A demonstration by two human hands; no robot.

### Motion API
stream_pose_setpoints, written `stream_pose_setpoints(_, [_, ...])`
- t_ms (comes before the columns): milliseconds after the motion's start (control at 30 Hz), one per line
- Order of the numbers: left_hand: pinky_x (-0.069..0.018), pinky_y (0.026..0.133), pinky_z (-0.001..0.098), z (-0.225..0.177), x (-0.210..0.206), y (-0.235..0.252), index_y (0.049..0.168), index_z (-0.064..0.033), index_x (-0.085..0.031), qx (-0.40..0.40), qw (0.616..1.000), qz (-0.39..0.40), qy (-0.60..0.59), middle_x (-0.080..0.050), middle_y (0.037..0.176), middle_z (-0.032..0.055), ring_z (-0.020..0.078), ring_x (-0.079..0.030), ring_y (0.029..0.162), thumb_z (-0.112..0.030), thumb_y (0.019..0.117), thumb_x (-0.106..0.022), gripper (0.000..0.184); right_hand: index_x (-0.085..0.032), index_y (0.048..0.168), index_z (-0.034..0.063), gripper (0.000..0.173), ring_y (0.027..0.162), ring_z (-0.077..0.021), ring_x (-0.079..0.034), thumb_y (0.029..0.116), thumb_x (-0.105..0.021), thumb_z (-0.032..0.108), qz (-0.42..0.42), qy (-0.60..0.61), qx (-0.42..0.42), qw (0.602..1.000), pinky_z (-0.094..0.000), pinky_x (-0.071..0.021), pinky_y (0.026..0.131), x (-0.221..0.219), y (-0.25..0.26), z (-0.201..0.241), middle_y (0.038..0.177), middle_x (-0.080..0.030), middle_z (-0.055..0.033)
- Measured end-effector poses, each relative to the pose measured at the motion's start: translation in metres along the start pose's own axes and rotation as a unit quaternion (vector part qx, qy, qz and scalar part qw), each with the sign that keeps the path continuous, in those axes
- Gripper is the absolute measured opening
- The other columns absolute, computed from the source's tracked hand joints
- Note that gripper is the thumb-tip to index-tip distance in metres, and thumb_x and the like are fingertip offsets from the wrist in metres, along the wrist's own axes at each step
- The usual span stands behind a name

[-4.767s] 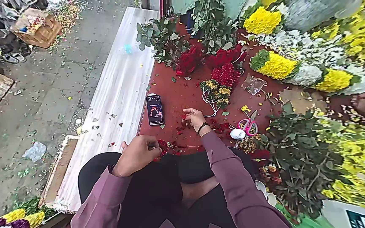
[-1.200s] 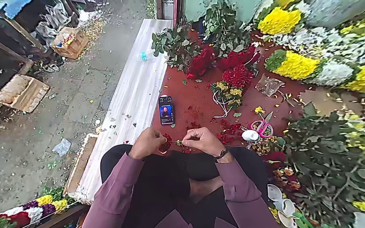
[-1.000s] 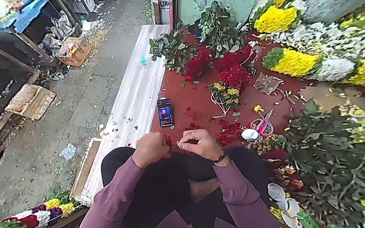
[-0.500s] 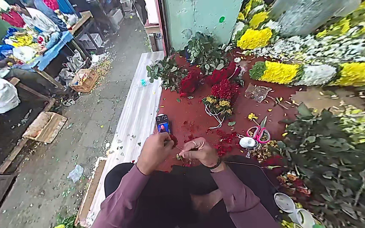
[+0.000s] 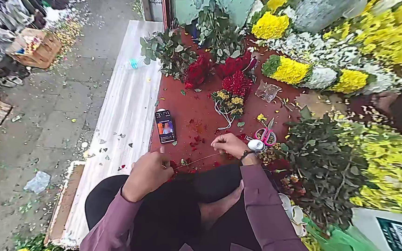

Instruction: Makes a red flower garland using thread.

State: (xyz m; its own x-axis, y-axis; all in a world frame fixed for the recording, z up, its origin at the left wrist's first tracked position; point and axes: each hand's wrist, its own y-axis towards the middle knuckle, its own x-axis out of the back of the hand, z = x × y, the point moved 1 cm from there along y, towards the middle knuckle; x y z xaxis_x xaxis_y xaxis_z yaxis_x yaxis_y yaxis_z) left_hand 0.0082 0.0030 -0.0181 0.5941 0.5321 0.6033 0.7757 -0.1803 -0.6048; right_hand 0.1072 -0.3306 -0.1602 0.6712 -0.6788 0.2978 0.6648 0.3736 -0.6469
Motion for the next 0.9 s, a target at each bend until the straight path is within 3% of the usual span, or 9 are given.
stream_pose_setpoints(67, [-0.0545,0.065,0.0537,0.010,0.001,0.001,0.085,-0.0192,-0.074,0.022,1.000,-0.005,0.002,-0.070,0.077,-0.0005,0.0199,-0.068,0.072,-0.034,0.0869,-0.067,0.016,-0.077,0.104,0.0096,0.017,0.079,-0.0227,-0.071,0.0967,-0.071,0.023,-0.074,-0.074,-0.043,0.993,-0.0480,-0.0595,0.078,-0.006,0.027,-0.010,0.093,-0.075,-0.0091])
stream_pose_setpoints(167, [-0.0541,0.065,0.0549,0.020,-0.003,0.002,0.086,-0.0199,-0.074,0.040,0.999,0.013,0.006,-0.070,0.077,0.0004,0.0213,-0.068,0.073,-0.035,0.0867,-0.067,0.017,-0.077,0.105,0.0143,0.016,0.092,-0.0295,-0.072,0.0919,-0.074,0.023,-0.113,-0.153,-0.046,0.981,-0.0610,-0.0569,0.085,-0.027,0.058,-0.009,0.098,-0.075,-0.0097])
stream_pose_setpoints(300, [-0.0527,0.065,0.0561,0.017,-0.005,0.003,0.085,-0.0230,-0.074,0.043,0.999,0.021,0.004,-0.070,0.077,-0.0017,0.0202,-0.068,0.073,-0.039,0.0862,-0.067,0.018,-0.075,0.116,0.0236,0.024,0.100,-0.0273,-0.072,0.0955,-0.068,0.034,-0.133,-0.233,-0.050,0.962,-0.0621,-0.0559,0.087,-0.052,0.090,-0.003,0.105,-0.076,-0.0053])
stream_pose_setpoints(367, [-0.0527,0.064,0.0544,0.015,-0.006,0.003,0.085,-0.0231,-0.074,0.038,0.999,0.016,-0.002,-0.069,0.076,-0.0022,0.0191,-0.067,0.072,-0.039,0.0868,-0.066,0.018,-0.074,0.118,0.0231,0.027,0.100,-0.0289,-0.071,0.0943,-0.070,0.035,-0.117,-0.254,-0.050,0.959,-0.0621,-0.0559,0.086,-0.059,0.098,-0.003,0.106,-0.075,-0.0066])
stream_pose_setpoints(500, [-0.0525,0.064,0.0548,0.014,-0.008,0.006,0.085,-0.0220,-0.073,0.045,0.999,0.017,-0.001,-0.069,0.076,-0.0005,0.0208,-0.067,0.073,-0.039,0.0867,-0.066,0.018,-0.075,0.105,0.0204,0.024,0.080,-0.0327,-0.071,0.0811,-0.076,0.017,-0.143,-0.222,-0.051,0.963,-0.0638,-0.0555,0.066,-0.062,0.094,-0.014,0.087,-0.073,-0.0091])
stream_pose_setpoints(600, [-0.0530,0.065,0.0535,0.011,-0.010,0.007,0.086,-0.0213,-0.073,0.046,0.999,0.020,0.004,-0.069,0.077,-0.0002,0.0208,-0.067,0.073,-0.038,0.0877,-0.066,0.018,-0.074,0.116,0.0241,0.032,0.093,-0.0273,-0.073,0.0846,-0.071,0.022,-0.138,-0.215,-0.076,0.964,-0.0623,-0.0569,0.081,-0.048,0.099,-0.010,0.099,-0.076,-0.0036])
stream_pose_setpoints(667, [-0.0530,0.065,0.0531,0.009,-0.013,0.008,0.086,-0.0207,-0.072,0.047,0.999,0.022,0.007,-0.069,0.076,0.0001,0.0208,-0.067,0.073,-0.037,0.0878,-0.066,0.018,-0.073,0.120,0.0244,0.035,0.099,-0.0271,-0.072,0.0853,-0.072,0.020,-0.132,-0.213,-0.066,0.966,-0.0623,-0.0565,0.085,-0.045,0.101,-0.011,0.106,-0.075,-0.0037])
stream_pose_setpoints(800, [-0.0527,0.066,0.0537,0.009,-0.014,0.008,0.086,-0.0206,-0.072,0.052,0.998,0.024,0.007,-0.069,0.077,0.0000,0.0208,-0.067,0.073,-0.036,0.0878,-0.067,0.017,-0.078,0.107,0.0219,0.032,0.102,-0.0289,-0.068,0.0793,-0.074,0.007,-0.112,-0.245,0.013,0.963,-0.0606,-0.0566,0.083,-0.048,0.095,-0.004,0.110,-0.069,-0.0077])
stream_pose_setpoints(900, [-0.0537,0.067,0.0538,0.012,-0.014,0.008,0.085,-0.0199,-0.073,0.043,0.999,0.014,0.002,-0.070,0.077,0.0003,0.0208,-0.068,0.074,-0.035,0.0876,-0.067,0.017,-0.079,0.103,0.0264,0.032,0.106,-0.0288,-0.066,0.0752,-0.078,0.010,-0.053,-0.330,0.028,0.942,-0.0601,-0.0567,0.083,-0.050,0.092,-0.001,0.110,-0.069,-0.0061])
